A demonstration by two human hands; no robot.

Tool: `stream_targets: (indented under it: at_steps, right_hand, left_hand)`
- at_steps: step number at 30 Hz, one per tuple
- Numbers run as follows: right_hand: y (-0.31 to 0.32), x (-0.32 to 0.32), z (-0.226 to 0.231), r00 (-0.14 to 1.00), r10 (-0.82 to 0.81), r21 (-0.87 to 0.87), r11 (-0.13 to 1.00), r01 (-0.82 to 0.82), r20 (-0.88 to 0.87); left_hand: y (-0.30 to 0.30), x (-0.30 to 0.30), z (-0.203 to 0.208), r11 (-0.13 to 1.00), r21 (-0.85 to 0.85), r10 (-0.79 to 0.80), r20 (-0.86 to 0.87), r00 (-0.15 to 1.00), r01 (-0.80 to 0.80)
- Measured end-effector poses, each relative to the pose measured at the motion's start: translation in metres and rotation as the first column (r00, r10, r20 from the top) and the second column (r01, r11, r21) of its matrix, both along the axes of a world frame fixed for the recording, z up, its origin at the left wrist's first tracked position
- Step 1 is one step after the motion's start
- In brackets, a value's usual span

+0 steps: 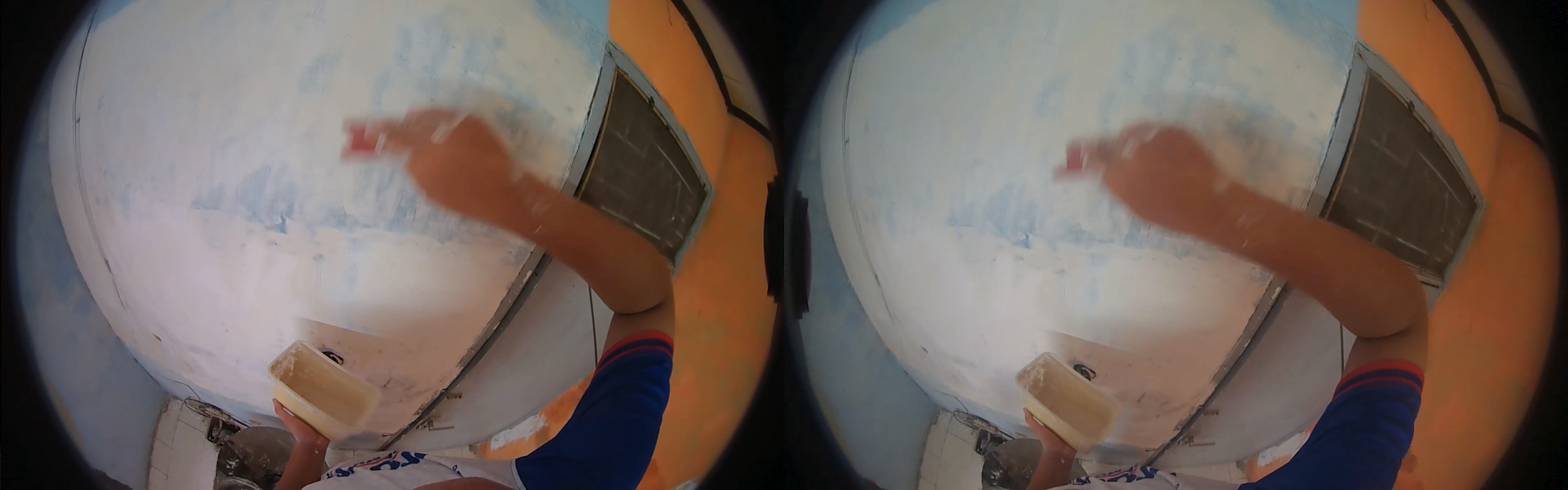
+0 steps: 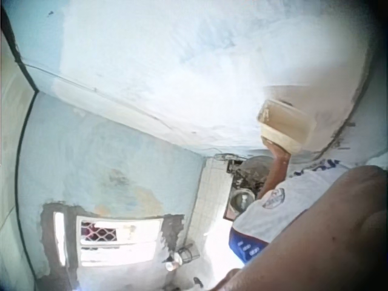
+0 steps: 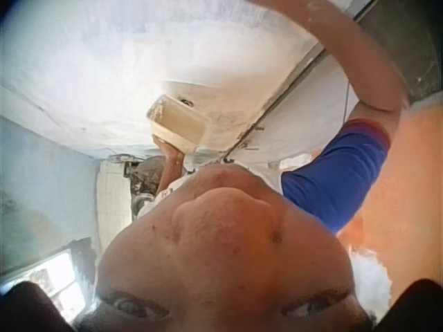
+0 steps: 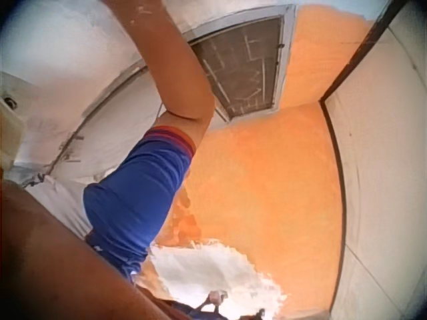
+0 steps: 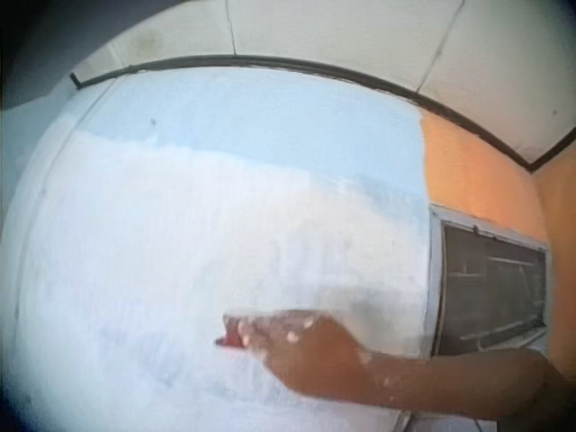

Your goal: The person applies plaster to a section of the ceiling using a spreader while holding a container of the material.

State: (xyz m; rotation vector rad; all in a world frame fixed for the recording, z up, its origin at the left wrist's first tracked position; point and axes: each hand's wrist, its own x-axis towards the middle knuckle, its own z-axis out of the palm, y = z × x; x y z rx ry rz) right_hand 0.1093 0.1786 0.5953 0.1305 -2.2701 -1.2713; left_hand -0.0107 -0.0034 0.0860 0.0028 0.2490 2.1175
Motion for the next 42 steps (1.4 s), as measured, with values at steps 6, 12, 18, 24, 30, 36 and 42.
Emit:
stream_targets:
  at_steps: [6,12,18,24,30,36,42]
  right_hand:
    - [0.087,0.018,0.116,0.715,-0.387,0.082,0.847,0.525,-0.582]
    - [0.079,0.016,-0.125,1.0,-0.007,0.167,0.986,0.005,0.014]
    - [0.046,0.007,-0.023,0.925,0.273,-0.065,0.952,-0.299,-0.264]
    - [0.118,0.053,0.005,0.941,-0.073,0.363,0.911,0.198,-0.329]
    - [0.069,0.05,-0.102,0.986,-0.103,0.227,0.965,0.131,-0.132]
    - [0.069,0.052,0.059,0.831,0.102,0.312,0.946,0.09,-0.548]
    - [0.105,0.021,-0.097,0.971,0.198,0.178,0.969,-0.173,-0.135]
  left_hand:
    - [0.012,-0.014,-0.034,0.998,-0.063,-0.027,-0.014,1.0,0.026]
    - [0.021,-0.032,-0.042,0.989,-0.141,-0.027,0.036,0.999,0.032]
    - [0.016,-0.046,-0.037,0.991,-0.134,-0.025,-0.025,0.999,0.021]
    - [0.025,-0.041,-0.026,0.992,-0.11,-0.065,-0.043,0.997,0.059]
    - [0.019,-0.041,-0.031,0.995,-0.093,-0.028,0.002,1.0,0.028]
    - [0.019,-0.037,-0.028,0.993,-0.106,-0.052,0.002,0.999,0.052]
    - [0.008,-0.04,-0.015,0.991,-0.129,-0.043,-0.004,0.999,0.042]
